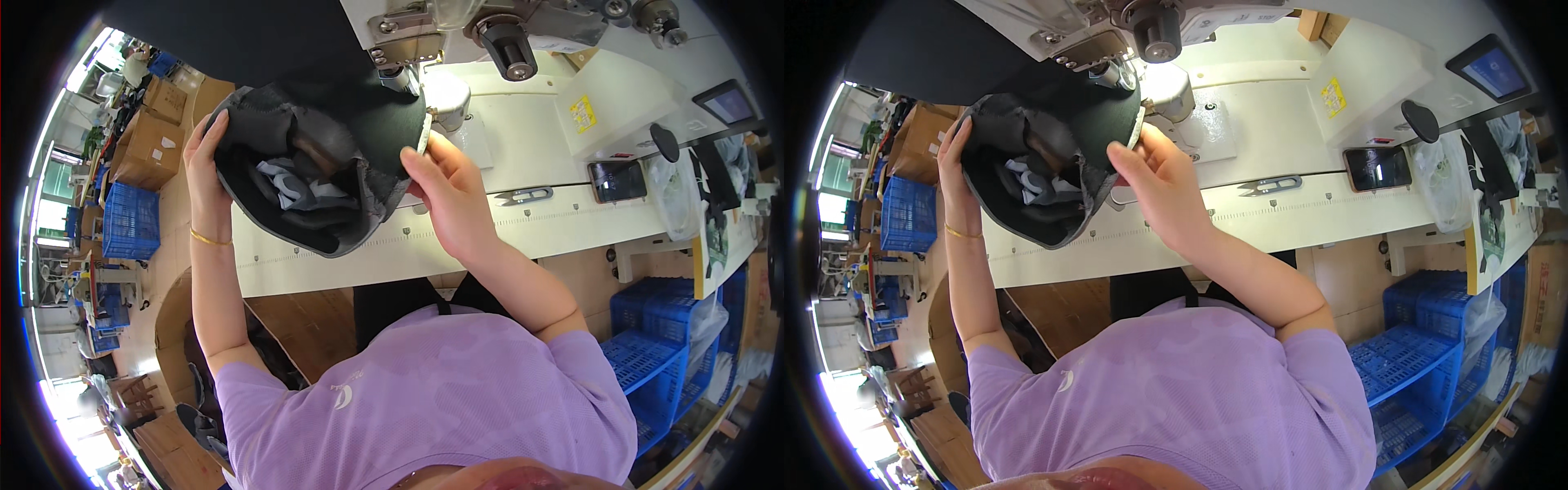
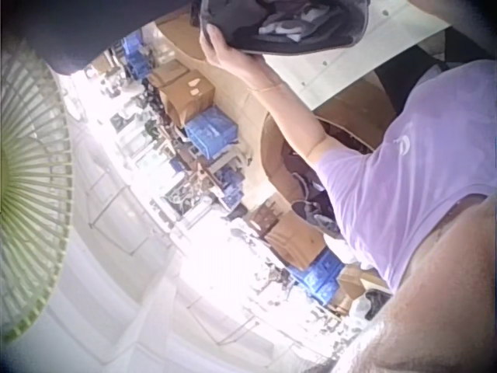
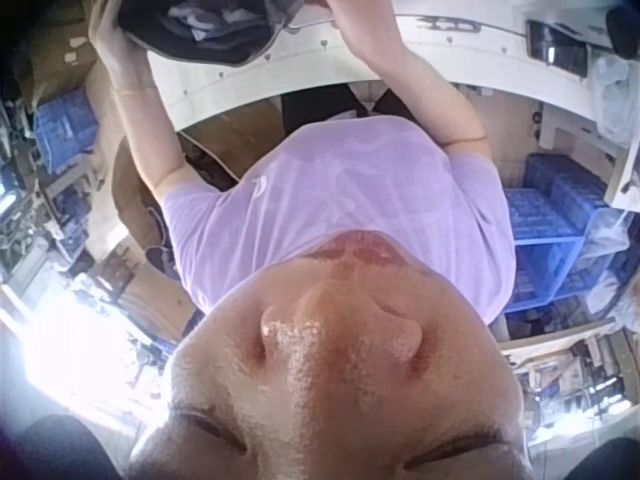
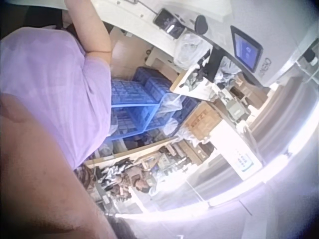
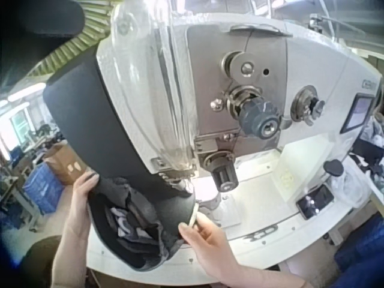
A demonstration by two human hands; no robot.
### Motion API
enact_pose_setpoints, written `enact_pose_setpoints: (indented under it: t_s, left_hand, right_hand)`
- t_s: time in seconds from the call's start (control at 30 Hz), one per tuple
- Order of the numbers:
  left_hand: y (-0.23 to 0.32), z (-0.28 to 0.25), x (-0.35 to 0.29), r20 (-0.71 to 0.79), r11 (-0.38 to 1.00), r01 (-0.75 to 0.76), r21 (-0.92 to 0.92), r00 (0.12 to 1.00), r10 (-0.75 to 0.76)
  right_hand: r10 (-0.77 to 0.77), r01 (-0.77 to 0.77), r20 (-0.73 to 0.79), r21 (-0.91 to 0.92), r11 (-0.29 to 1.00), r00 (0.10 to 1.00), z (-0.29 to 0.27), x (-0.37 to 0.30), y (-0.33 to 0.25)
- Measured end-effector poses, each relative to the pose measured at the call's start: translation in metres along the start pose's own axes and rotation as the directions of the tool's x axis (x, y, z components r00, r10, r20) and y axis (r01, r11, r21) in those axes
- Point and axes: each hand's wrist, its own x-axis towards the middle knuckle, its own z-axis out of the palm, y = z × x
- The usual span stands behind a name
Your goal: Stitching components of a shoe using an industrial sewing machine.
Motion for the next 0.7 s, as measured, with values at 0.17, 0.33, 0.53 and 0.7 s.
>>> enact_pose_setpoints:
  t_s: [0.17, 0.33, 0.53, 0.7]
  left_hand:
    - [-0.001, 0.003, -0.024, -0.079, 0.997, -0.070, -0.014, 0.994, 0.069]
    - [-0.003, 0.011, -0.032, -0.156, 0.993, -0.115, -0.030, 0.982, 0.109]
    - [0.001, 0.023, -0.042, -0.198, 0.989, -0.146, 0.004, 0.970, 0.144]
    - [0.005, 0.032, -0.049, -0.223, 0.990, -0.140, 0.007, 0.965, 0.138]
  right_hand:
    - [0.070, -0.075, -0.062, -0.092, 0.993, 0.996, -0.007, -0.002, 0.001]
    - [-0.049, 0.048, -0.039, -0.014, 0.999, 0.998, -0.009, 0.004, 0.004]
    - [-0.067, 0.065, -0.022, -0.067, 0.996, 0.998, -0.011, 0.000, 0.004]
    - [-0.043, 0.041, -0.060, -0.039, 0.998, 0.997, -0.015, 0.003, -0.001]
